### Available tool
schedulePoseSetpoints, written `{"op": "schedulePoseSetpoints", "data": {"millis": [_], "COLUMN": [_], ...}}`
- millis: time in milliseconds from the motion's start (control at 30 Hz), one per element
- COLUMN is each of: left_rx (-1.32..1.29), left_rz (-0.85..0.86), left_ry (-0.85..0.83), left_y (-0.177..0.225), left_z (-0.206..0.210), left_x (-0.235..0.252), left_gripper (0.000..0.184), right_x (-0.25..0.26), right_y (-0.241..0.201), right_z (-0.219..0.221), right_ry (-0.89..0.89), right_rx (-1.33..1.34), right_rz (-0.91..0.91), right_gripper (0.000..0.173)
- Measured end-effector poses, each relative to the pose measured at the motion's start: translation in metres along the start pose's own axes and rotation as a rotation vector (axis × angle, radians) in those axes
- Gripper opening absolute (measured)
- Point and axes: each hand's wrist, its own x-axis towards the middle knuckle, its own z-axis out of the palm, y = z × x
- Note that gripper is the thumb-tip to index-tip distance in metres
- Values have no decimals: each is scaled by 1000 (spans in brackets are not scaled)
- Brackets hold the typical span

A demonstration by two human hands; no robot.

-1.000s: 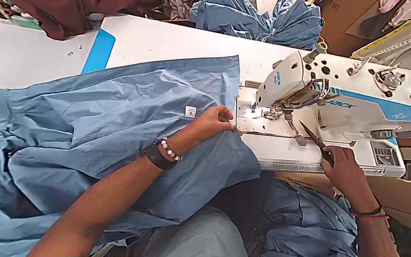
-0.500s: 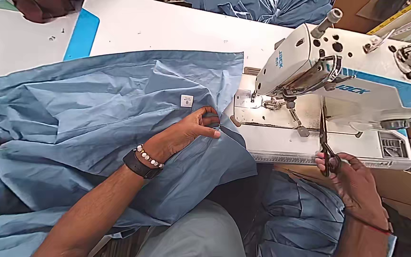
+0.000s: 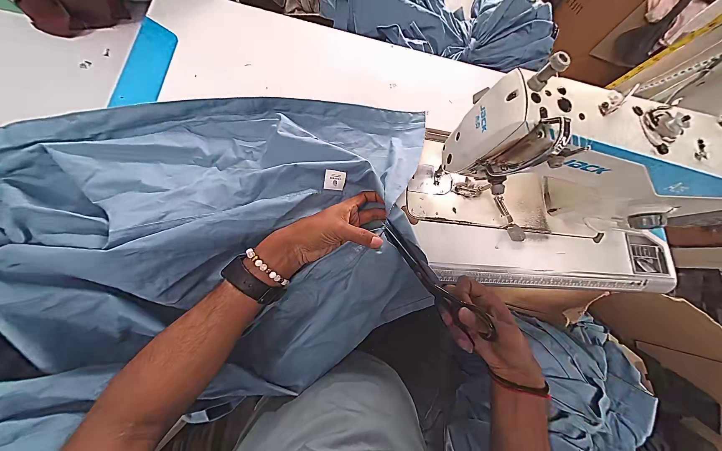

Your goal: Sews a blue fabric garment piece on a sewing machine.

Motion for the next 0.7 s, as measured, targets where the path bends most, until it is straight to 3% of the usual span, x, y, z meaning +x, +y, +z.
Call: {"op": "schedulePoseSetpoints", "data": {"millis": [100, 167, 200, 267, 333, 400, 467, 567, 633, 700], "left_rx": [44, 225, 373, 656, 801, 864, 953, 1373, 1577, 1660], "left_rz": [1, 23, 51, 99, 20, -20, 89, 237, 151, 44], "left_ry": [4, 21, 17, -119, -441, -674, -508, 187, 553, 699], "left_y": [0, -3, -9, -33, -51, -40, 10, 93, 122, 132], "left_z": [0, 9, 19, 49, 81, 97, 90, 35, -18, -63], "left_x": [-1, -2, -4, -17, -32, -25, 6, 96, 150, 187], "left_gripper": [73, 95, 97, 88, 73, 49, 25, 23, 32, 49], "right_x": [5, -11, -24, -54, -73, -69, -51, -16, 9, 37], "right_y": [-10, -21, -28, -43, -56, -68, -79, -95, -95, -65], "right_z": [4, 7, 8, 4, -12, -38, -70, -72, -29, 21], "right_ry": [-66, -93, -59, 98, 333, 583, 755, 847, 809, 611], "right_rx": [-110, -155, -169, -204, -325, -663, -1205, -1780, -1896, -1883], "right_rz": [49, 67, 50, -36, -117, -94, 67, 320, 205, -115], "right_gripper": [20, 23, 25, 26, 21, 22, 24, 24, 27, 37]}}
